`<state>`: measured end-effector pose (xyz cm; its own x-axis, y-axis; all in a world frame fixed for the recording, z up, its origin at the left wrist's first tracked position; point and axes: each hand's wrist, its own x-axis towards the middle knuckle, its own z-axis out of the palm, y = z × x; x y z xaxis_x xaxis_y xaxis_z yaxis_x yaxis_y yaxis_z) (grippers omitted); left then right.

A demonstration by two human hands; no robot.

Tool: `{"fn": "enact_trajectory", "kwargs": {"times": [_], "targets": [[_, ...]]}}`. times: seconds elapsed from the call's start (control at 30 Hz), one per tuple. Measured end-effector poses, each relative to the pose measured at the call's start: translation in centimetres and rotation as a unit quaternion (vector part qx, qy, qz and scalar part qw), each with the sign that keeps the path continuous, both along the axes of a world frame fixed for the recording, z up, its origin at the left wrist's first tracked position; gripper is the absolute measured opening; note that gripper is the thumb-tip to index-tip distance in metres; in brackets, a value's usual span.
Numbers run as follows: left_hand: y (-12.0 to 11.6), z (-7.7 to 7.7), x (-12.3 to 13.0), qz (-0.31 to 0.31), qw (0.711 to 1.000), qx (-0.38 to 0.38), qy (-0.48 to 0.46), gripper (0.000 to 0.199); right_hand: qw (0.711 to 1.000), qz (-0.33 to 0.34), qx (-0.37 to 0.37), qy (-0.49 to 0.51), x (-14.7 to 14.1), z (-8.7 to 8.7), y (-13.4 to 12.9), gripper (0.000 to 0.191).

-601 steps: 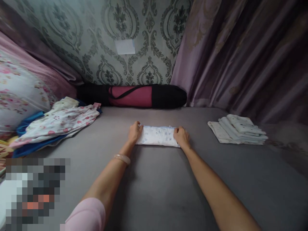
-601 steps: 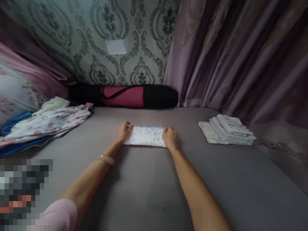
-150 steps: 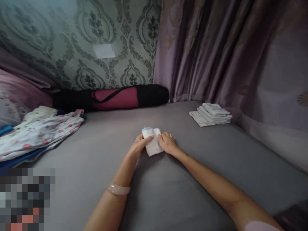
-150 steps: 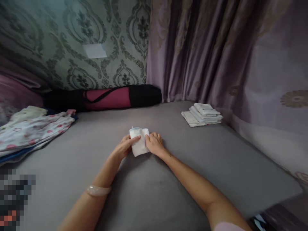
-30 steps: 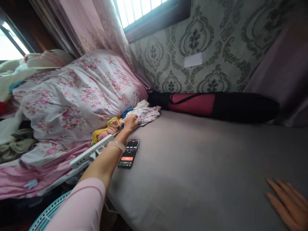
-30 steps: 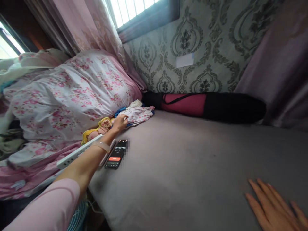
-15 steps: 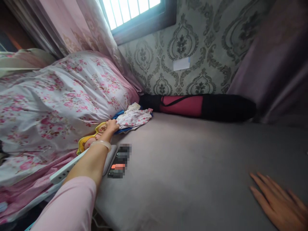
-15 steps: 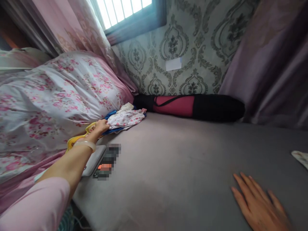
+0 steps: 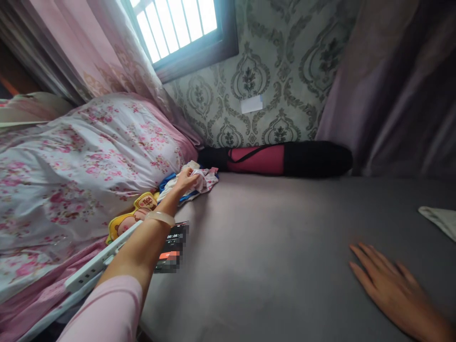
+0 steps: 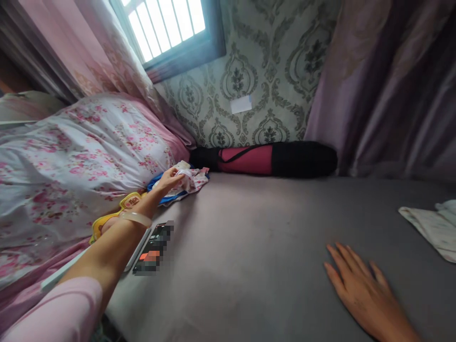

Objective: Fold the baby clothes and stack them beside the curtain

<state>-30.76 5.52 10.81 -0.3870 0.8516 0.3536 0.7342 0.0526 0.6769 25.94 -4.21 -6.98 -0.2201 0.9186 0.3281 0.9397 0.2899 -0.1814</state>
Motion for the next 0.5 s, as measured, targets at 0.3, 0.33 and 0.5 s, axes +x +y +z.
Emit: {"fn": "enact_trajectory", "kwargs": {"times": [0.3,0.33,0.5], "targets": [[0.0,2.7,10.7,-0.179,0.951,0.054,-0.246,0.022,0.999,-0.027,-0.028,-0.038,-0.5,0.0,0.0,0.071],[-0.1,3.0,11.9,-0.185,0.937,0.050,-0.292,0.022,0.999,-0.028,-0.028,-0.037,-0.5,0.0,-0.1,0.071],[-1.0,4.3,17.9,-0.202,0.863,0.052,-0.460,0.017,0.999,-0.026,-0.039,-0.011,-0.5,0.1,0.0,0.067]]}}
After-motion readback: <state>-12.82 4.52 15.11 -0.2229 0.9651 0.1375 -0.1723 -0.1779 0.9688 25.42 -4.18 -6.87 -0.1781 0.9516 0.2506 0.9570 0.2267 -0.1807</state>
